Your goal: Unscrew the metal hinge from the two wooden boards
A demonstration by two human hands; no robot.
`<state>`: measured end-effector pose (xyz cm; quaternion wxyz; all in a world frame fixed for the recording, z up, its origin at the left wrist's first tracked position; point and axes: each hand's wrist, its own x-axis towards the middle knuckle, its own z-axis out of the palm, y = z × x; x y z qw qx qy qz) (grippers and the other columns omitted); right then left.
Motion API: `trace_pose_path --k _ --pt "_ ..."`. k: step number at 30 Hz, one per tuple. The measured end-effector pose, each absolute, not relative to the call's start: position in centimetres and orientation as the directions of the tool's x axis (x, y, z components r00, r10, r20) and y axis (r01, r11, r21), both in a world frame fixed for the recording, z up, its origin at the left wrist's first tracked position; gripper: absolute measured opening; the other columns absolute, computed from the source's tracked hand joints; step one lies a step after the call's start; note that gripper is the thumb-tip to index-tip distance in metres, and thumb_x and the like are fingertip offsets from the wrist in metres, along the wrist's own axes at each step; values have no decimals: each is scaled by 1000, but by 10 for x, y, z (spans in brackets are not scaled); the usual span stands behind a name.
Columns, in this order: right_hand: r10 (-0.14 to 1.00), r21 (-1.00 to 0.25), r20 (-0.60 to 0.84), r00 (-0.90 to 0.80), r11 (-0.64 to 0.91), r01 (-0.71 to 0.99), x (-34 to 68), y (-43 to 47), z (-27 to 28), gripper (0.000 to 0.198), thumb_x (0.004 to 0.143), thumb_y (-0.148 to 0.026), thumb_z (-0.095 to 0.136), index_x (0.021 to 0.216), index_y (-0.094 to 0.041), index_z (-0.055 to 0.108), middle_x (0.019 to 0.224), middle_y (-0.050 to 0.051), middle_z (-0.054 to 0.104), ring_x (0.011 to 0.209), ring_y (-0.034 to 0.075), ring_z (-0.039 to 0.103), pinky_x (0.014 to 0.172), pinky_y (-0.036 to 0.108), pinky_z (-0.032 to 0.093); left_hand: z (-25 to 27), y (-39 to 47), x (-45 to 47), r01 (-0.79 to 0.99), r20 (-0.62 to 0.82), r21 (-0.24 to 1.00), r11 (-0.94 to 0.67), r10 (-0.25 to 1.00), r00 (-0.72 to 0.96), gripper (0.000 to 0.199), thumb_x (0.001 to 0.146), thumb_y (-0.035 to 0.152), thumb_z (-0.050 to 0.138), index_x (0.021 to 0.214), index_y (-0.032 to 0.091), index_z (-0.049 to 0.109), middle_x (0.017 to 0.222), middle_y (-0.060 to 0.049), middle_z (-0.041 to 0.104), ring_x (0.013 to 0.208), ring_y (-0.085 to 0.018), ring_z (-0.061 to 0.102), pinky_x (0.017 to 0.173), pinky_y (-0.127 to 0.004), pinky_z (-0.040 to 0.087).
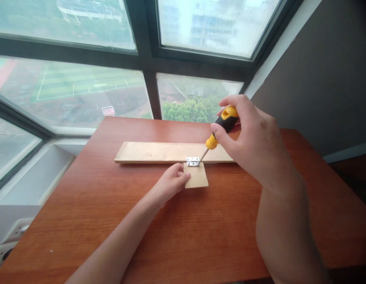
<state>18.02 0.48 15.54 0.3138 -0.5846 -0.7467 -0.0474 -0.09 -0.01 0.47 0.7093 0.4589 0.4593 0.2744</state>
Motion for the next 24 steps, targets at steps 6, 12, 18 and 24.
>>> trace_pose_path --k 6,12,18,24 --pt "813 -342 546 -201 435 833 179 2 156 38 82 -15 55 119 -25 53 117 6 65 102 22 61 88 38 50 6 -1 0 18 -398 902 431 814 423 28 82 37 65 89 17 47 58 8 44 45 -4 33 42 -18 21" --pt "826 -323 542 -157 377 868 180 3 157 27 87 -23 55 113 -24 58 105 5 68 91 24 64 83 41 50 6 -1 -1 17 -394 904 428 814 427 28 82 38 66 90 18 48 58 8 45 45 -5 33 42 -18 20" --pt "816 -332 548 -182 413 848 180 2 159 31 87 -20 53 117 -26 55 115 7 66 99 25 63 87 42 50 5 -1 -1 13 -384 908 420 816 432 29 81 40 66 91 18 49 59 8 46 45 -5 34 43 -18 21" --pt "840 -281 535 -91 278 919 183 7 153 28 87 -32 55 114 -24 58 98 5 70 78 24 63 75 42 49 7 -2 -1 21 -388 907 420 816 428 27 82 37 65 90 18 48 57 9 43 45 -5 33 43 -18 21"
